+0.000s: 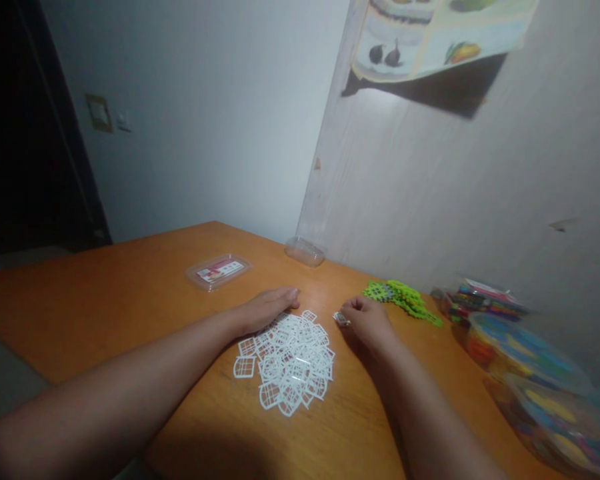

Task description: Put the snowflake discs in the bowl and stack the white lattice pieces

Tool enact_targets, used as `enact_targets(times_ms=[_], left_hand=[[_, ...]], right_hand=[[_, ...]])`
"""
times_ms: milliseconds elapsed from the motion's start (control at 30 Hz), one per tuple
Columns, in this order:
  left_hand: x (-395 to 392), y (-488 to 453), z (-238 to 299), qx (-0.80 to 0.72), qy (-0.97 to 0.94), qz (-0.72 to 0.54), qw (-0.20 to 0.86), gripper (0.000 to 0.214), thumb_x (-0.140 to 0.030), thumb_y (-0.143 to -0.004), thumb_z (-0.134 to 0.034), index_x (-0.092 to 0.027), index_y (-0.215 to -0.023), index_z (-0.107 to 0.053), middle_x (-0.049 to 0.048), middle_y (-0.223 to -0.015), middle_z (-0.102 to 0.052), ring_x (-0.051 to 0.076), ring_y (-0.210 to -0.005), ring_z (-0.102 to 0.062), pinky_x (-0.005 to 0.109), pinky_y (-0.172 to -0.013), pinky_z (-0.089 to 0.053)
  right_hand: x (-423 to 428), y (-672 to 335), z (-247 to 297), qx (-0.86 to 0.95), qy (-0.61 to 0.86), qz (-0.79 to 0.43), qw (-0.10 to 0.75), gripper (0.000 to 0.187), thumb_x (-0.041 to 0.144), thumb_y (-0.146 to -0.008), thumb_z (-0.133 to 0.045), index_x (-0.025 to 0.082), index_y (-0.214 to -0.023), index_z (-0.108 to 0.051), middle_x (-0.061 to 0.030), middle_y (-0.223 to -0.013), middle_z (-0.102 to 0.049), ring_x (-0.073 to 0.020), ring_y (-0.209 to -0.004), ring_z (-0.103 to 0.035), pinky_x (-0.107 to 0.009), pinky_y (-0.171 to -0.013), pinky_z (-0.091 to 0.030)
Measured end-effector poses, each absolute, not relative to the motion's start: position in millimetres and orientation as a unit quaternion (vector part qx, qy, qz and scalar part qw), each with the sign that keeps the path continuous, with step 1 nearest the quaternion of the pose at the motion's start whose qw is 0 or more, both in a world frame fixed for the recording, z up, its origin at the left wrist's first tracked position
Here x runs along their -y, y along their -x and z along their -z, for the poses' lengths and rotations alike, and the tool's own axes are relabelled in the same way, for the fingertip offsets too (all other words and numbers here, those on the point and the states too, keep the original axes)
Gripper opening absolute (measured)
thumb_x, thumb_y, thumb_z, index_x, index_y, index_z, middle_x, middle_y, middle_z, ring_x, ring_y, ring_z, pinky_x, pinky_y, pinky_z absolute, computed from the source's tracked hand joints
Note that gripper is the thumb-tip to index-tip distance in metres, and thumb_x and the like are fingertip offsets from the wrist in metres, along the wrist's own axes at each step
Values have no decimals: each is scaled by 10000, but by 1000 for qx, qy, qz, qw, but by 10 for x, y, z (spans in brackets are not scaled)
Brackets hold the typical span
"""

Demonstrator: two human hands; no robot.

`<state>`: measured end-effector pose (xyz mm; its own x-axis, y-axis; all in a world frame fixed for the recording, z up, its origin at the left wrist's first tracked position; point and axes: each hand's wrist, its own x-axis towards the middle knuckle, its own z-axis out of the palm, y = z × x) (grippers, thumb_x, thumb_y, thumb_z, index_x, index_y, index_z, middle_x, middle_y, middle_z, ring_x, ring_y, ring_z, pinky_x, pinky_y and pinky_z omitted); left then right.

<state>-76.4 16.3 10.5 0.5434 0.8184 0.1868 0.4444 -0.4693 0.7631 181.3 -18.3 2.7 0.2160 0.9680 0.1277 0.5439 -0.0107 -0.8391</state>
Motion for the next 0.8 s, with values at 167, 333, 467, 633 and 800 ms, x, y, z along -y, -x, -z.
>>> enact_targets(times_ms=[167, 333, 467, 633, 800], left_hand=[[-173, 762, -84, -375, -802, -285, 367, 768, -739, -904, -207, -160, -1177, -631, 109, -1133, -690, 246, -1075, -607, 351, -965, -434], [-146, 760, -105, -359, -808, -284, 370, 729, -717, -915, -228, -156, -1152, -628, 110, -1118, -691, 243, -1064, -605, 343, -947, -442], [-139, 756, -113, -356, -812, -283, 365, 696, -698, -923, -227, -158, -1076, -638, 106, -1085, -691, 239, -1034, -606, 337, -914, -455], [-138, 754, -108, -354, -814, -284, 363, 701, -704, -923, -224, -155, -1036, -645, 104, -1086, -683, 238, -1015, -602, 350, -926, -444], [-125, 750, -110, -351, -805, -285, 385, 684, -687, -932, -239, -143, -1054, -635, 108, -1111, -678, 241, -1039, -595, 355, -941, -438]], right_hand=[[401, -1492, -239, 636, 571, -396, 335, 274, 422, -720, -694, 176, -788, -594, 5, -637, -593, -110, -530, -487, -233, -480, -354], [420, -1387, -232, 691, 577, -361, 243, 306, 424, -712, -730, 160, -790, -599, 25, -637, -547, -96, -544, -449, -221, -470, -319], [389, -1362, -173, 668, 571, -386, 281, 297, 405, -677, -742, 176, -733, -562, 55, -581, -494, -77, -493, -404, -215, -450, -288], [339, -1496, -259, 592, 557, -447, 375, 308, 450, -683, -721, 189, -684, -558, 42, -518, -517, -83, -450, -416, -221, -444, -289], [169, -1871, -218, 515, 605, -372, 480, 271, 420, -645, -734, 192, -690, -596, -1, -608, -612, -116, -522, -514, -235, -497, -377]])
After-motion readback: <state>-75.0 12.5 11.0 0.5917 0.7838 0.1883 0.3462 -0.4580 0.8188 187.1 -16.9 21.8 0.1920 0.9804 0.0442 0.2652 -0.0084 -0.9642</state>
